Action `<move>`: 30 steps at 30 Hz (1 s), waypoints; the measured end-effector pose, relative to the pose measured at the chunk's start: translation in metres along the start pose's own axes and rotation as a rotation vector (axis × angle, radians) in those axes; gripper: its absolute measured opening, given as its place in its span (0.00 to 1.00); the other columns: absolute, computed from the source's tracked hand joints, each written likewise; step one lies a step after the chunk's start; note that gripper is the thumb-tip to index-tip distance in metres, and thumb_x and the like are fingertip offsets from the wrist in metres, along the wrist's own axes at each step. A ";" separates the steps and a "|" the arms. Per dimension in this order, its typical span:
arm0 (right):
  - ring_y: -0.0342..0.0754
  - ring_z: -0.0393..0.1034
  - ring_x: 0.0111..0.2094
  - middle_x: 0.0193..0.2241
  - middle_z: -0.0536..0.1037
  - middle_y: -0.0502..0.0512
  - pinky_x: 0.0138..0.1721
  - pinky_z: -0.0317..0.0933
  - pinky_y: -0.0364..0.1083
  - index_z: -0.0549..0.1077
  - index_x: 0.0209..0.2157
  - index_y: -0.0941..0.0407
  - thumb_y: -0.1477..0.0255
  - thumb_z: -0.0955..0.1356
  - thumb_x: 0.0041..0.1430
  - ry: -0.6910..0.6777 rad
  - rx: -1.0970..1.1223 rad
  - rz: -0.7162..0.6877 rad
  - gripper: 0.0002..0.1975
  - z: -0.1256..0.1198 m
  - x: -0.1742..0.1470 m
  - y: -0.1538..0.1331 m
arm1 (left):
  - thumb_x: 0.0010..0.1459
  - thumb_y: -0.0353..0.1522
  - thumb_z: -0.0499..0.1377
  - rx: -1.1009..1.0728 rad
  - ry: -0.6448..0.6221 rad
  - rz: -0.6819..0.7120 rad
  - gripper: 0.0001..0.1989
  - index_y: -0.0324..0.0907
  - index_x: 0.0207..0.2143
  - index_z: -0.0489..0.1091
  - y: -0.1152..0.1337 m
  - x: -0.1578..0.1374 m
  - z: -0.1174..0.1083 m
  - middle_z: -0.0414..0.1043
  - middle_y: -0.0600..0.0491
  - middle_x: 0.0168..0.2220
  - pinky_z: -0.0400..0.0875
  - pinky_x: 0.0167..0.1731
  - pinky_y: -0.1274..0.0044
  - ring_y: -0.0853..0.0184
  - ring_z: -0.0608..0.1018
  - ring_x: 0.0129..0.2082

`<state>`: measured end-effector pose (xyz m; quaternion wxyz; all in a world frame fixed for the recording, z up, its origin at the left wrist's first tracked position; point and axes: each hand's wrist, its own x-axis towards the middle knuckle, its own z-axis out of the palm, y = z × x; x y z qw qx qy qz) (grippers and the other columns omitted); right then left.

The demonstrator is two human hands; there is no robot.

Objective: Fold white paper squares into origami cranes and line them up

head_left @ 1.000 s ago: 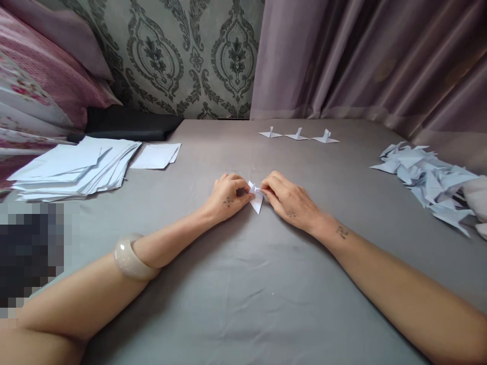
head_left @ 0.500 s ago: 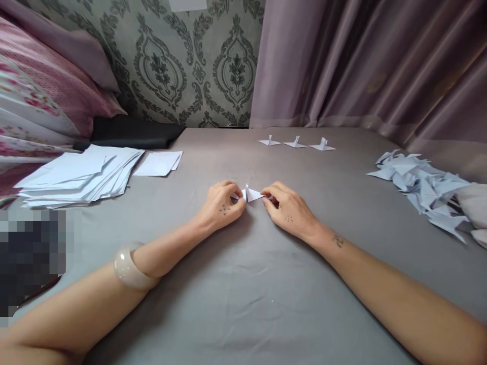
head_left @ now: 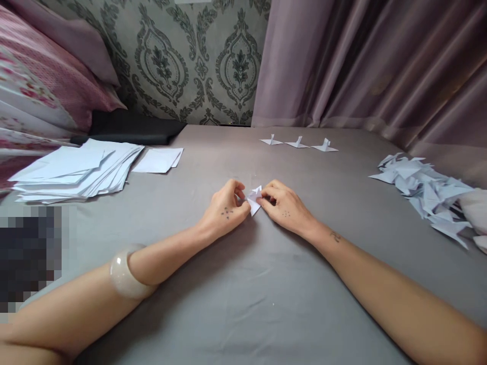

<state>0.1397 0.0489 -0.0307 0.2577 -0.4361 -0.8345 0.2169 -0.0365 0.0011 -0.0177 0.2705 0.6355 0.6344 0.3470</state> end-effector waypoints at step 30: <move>0.44 0.66 0.27 0.25 0.75 0.50 0.32 0.59 0.45 0.72 0.25 0.55 0.62 0.65 0.56 0.021 0.142 0.185 0.13 -0.001 -0.002 -0.030 | 0.57 0.31 0.55 0.003 -0.097 0.183 0.09 0.38 0.29 0.73 -0.006 0.010 0.003 0.70 0.55 0.24 0.61 0.26 0.81 0.72 0.67 0.24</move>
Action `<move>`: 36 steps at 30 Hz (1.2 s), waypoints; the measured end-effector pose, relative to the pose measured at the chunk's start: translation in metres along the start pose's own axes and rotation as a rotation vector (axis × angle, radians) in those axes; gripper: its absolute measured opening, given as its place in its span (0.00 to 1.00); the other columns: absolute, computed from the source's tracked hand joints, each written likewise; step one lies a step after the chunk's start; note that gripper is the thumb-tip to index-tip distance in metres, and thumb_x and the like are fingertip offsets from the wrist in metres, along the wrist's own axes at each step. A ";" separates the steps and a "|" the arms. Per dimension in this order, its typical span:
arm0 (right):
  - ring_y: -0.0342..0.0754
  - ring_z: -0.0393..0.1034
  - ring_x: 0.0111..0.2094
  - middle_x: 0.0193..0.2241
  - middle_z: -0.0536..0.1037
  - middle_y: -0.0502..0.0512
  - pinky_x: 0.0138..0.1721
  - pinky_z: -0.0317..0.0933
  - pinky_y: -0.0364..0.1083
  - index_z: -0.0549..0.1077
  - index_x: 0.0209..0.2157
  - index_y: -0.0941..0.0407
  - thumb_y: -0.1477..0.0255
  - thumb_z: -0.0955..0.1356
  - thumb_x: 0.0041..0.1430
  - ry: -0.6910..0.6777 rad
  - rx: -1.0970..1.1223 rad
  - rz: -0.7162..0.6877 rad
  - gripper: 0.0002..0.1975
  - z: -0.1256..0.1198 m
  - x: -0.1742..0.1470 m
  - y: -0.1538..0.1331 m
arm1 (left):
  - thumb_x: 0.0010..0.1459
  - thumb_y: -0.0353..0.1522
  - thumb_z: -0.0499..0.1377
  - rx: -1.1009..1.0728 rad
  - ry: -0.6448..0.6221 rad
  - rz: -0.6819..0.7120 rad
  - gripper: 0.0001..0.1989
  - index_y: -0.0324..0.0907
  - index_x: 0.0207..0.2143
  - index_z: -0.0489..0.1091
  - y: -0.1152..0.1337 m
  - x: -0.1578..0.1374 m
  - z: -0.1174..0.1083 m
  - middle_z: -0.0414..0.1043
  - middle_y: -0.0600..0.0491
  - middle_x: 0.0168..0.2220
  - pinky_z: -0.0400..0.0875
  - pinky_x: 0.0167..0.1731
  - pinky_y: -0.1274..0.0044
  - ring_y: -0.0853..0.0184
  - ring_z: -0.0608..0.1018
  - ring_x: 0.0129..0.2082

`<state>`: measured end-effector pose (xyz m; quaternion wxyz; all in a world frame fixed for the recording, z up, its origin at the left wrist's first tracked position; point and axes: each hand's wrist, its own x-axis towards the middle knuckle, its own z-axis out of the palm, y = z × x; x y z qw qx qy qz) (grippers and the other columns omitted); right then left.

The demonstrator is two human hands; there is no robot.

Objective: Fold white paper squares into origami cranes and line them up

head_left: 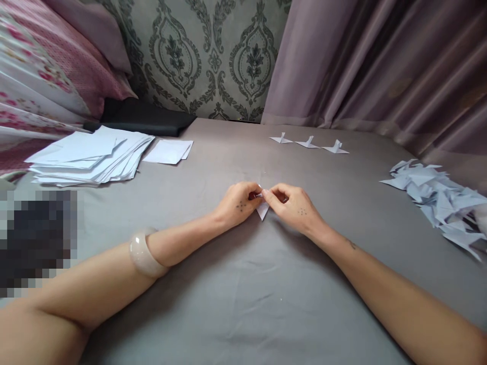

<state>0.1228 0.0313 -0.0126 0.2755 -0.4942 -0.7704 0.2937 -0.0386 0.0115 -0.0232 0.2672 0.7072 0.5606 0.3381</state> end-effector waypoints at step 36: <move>0.31 0.50 0.13 0.23 0.73 0.52 0.08 0.39 0.35 0.69 0.22 0.59 0.75 0.71 0.49 -0.237 0.532 0.662 0.08 -0.012 0.012 -0.002 | 0.56 0.31 0.57 -0.049 -0.046 0.010 0.09 0.40 0.34 0.78 -0.007 0.000 0.000 0.76 0.54 0.28 0.64 0.29 0.79 0.70 0.72 0.27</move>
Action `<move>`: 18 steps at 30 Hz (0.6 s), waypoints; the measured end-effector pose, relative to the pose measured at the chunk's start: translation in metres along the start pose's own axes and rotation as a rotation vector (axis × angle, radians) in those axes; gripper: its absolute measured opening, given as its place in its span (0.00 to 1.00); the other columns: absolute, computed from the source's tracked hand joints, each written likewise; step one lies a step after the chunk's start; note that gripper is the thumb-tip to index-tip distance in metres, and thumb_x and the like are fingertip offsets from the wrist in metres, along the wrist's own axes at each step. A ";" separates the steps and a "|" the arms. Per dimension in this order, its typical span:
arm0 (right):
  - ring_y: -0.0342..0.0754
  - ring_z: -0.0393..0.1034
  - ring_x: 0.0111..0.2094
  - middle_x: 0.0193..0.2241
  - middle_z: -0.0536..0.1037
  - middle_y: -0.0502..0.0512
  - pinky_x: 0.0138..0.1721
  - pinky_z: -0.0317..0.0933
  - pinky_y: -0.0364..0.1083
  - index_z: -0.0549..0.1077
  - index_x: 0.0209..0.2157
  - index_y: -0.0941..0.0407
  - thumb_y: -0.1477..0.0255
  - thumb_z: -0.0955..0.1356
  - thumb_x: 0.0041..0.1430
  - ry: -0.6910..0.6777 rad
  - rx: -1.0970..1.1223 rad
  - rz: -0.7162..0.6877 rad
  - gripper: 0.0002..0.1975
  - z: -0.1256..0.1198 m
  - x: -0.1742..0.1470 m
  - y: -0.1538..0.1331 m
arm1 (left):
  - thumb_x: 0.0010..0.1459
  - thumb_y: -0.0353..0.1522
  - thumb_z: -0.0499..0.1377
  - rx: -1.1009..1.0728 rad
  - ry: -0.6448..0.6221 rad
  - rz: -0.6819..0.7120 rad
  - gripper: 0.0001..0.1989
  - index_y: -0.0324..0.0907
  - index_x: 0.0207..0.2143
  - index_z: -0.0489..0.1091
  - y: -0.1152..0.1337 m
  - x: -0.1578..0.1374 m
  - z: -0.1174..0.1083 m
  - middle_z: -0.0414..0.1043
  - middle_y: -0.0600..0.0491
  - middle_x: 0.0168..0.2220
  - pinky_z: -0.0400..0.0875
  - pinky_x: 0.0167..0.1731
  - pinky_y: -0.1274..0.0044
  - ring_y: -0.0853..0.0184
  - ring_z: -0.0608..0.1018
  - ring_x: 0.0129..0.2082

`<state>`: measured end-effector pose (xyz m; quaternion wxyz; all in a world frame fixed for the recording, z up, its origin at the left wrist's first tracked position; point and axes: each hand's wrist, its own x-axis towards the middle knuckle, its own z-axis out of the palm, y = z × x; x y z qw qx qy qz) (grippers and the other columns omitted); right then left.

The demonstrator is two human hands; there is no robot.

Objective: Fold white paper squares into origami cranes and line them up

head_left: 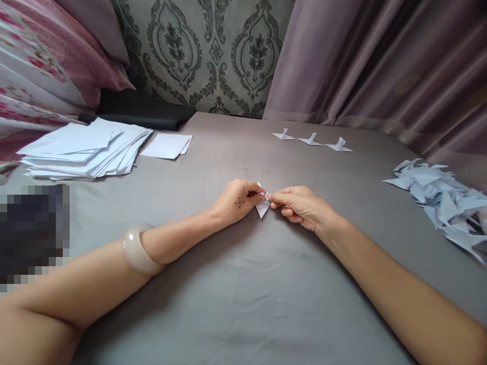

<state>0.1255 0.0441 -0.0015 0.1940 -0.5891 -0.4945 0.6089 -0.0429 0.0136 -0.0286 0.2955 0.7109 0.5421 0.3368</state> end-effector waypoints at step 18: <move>0.31 0.46 0.13 0.18 0.63 0.46 0.09 0.36 0.35 0.66 0.18 0.58 0.75 0.69 0.45 -0.117 0.013 0.039 0.08 -0.013 0.004 -0.004 | 0.58 0.31 0.56 -0.020 -0.051 0.052 0.10 0.42 0.34 0.78 0.000 0.001 -0.001 0.79 0.54 0.33 0.67 0.35 0.78 0.68 0.77 0.33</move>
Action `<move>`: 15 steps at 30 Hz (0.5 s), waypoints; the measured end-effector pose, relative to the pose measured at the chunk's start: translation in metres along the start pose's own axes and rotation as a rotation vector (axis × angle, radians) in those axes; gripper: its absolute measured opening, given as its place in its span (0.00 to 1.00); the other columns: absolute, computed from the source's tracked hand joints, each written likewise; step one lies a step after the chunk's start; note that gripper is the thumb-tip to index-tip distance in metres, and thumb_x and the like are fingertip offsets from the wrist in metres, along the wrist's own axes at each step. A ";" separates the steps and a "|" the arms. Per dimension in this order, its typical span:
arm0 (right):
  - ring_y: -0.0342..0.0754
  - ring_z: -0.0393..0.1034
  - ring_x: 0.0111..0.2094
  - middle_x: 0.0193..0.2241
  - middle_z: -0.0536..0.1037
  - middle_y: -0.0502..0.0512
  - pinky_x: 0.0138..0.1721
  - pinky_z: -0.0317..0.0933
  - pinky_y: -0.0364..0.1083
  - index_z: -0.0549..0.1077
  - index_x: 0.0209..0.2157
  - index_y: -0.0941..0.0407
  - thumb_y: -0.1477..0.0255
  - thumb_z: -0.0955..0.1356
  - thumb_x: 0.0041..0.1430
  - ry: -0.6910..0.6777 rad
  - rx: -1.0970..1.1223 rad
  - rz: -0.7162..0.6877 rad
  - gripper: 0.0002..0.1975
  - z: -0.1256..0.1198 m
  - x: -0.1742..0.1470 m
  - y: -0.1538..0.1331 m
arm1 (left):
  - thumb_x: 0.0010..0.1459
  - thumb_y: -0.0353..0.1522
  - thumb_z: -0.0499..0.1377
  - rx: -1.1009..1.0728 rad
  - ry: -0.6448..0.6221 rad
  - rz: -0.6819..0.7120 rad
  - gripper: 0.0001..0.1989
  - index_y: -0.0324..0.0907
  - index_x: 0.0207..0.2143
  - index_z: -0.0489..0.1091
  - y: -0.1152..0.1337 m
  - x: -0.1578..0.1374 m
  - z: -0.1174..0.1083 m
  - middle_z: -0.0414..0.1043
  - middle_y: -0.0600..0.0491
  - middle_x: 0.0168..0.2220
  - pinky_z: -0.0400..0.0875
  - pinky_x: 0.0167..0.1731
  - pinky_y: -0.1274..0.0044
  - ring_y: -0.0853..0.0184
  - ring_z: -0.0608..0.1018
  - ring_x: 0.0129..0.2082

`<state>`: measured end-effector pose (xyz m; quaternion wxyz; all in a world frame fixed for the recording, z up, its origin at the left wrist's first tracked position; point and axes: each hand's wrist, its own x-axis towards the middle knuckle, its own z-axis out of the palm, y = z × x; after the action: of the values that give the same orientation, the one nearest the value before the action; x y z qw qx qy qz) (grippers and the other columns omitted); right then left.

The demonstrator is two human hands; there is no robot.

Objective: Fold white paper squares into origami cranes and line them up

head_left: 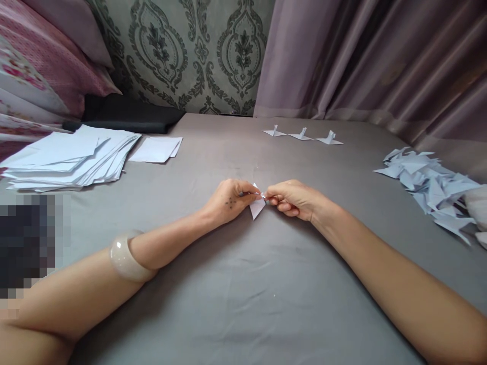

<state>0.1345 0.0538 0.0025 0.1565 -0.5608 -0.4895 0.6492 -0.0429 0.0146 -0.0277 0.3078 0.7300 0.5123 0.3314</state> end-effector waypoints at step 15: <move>0.34 0.48 0.14 0.18 0.64 0.46 0.12 0.38 0.38 0.68 0.24 0.58 0.72 0.67 0.49 -0.038 -0.133 -0.111 0.04 -0.004 -0.006 0.009 | 0.55 0.31 0.56 -0.008 0.072 -0.031 0.10 0.41 0.32 0.78 0.003 -0.001 0.002 0.78 0.52 0.32 0.68 0.33 0.78 0.67 0.76 0.32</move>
<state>0.1425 0.0471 -0.0009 0.1451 -0.5294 -0.5649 0.6161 -0.0402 0.0126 -0.0265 0.2974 0.7083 0.5330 0.3546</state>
